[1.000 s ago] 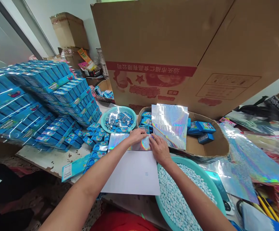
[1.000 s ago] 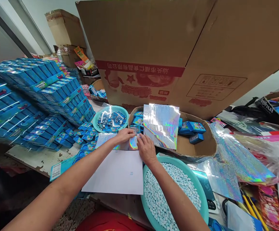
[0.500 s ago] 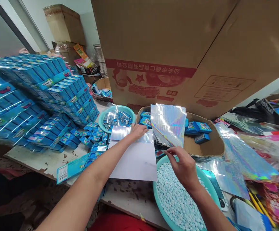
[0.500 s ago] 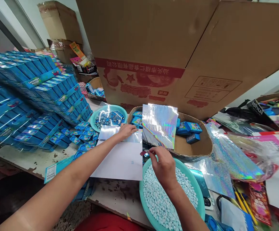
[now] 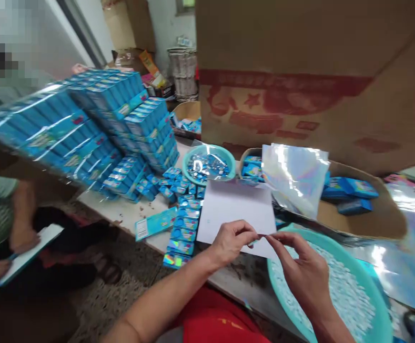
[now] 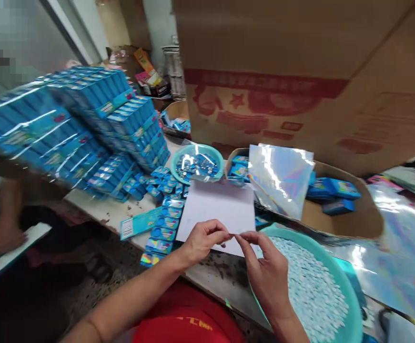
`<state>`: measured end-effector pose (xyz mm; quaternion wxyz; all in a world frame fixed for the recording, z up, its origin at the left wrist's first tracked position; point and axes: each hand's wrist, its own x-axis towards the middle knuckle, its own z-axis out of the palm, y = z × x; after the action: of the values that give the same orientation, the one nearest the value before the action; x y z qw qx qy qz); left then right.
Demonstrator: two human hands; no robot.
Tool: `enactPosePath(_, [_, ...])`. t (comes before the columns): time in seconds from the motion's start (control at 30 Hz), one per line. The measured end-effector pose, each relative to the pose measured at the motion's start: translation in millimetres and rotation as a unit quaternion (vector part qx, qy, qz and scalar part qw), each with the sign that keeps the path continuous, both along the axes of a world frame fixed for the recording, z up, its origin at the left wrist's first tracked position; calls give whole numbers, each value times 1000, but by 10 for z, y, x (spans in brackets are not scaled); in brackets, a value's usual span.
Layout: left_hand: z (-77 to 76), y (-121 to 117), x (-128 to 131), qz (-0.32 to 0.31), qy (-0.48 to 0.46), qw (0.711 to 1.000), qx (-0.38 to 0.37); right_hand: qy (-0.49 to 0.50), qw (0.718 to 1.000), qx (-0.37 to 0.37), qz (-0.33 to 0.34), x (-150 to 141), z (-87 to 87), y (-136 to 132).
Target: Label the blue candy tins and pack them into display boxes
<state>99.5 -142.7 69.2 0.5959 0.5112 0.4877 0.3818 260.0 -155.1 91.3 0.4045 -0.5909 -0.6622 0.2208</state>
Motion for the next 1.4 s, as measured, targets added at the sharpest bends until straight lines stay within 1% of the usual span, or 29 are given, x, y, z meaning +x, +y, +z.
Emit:
enactPosePath(0.07, [-54,-220,-304,17,44,998,-29,34,999,-34,10,-264,-136,-142])
enactPosePath(0.17, [-44,-502,-870,14,138,990,-31,91,991,-83,57,-724,-316,-335])
enactPosePath(0.27, [-27,-666,-1402,12,188,982,-33,139,971,-171,95,-1206,-442,-448])
enactPosePath(0.37, [-79,-669,-1794,3,231,972,-40,181,951,-234,86,-1612,-554,-453])
enactPosePath(0.43, [-141,-608,-1971,-14,250,968,-22,187,949,-244,63,-1800,-624,-428])
enactPosePath(0.5, [-204,-529,-2091,-38,260,965,4,175,953,-244,40,-1917,-681,-404])
enactPosePath(0.67, [-320,-390,-2225,-80,255,963,16,132,954,-268,15,-2014,-746,-374])
enactPosePath(0.87, [-416,-334,-2249,-89,253,963,27,94,956,-278,7,-2051,-753,-316])
enactPosePath(0.97, [-536,-311,-2231,-86,228,969,36,55,962,-266,10,-2065,-777,-278])
enactPosePath(1.03, [-661,-315,-2210,-63,186,980,24,18,968,-251,12,-2060,-798,-262])
enactPosePath(1.1, [-790,-347,-2188,-15,153,988,0,-37,977,-211,2,-2043,-809,-269])
enactPosePath(1.13, [-843,-377,-2177,15,155,988,-15,-70,982,-177,-1,-2030,-810,-284])
enactPosePath(1.2, [-910,-469,-2141,83,177,980,-40,-134,987,-88,11,-1999,-812,-340])
enactPosePath(1.27, [-932,-606,-2070,143,190,970,-42,-194,980,2,50,-1966,-829,-415])
enactPosePath(1.3, [-937,-688,-2020,155,186,970,-33,-223,971,42,72,-1951,-847,-451])
enactPosePath(1.33, [-947,-774,-1963,151,180,972,-21,-253,960,74,91,-1937,-870,-485])
enactPosePath(1.4, [-993,-943,-1857,105,195,975,-17,-307,938,110,118,-1921,-924,-535])
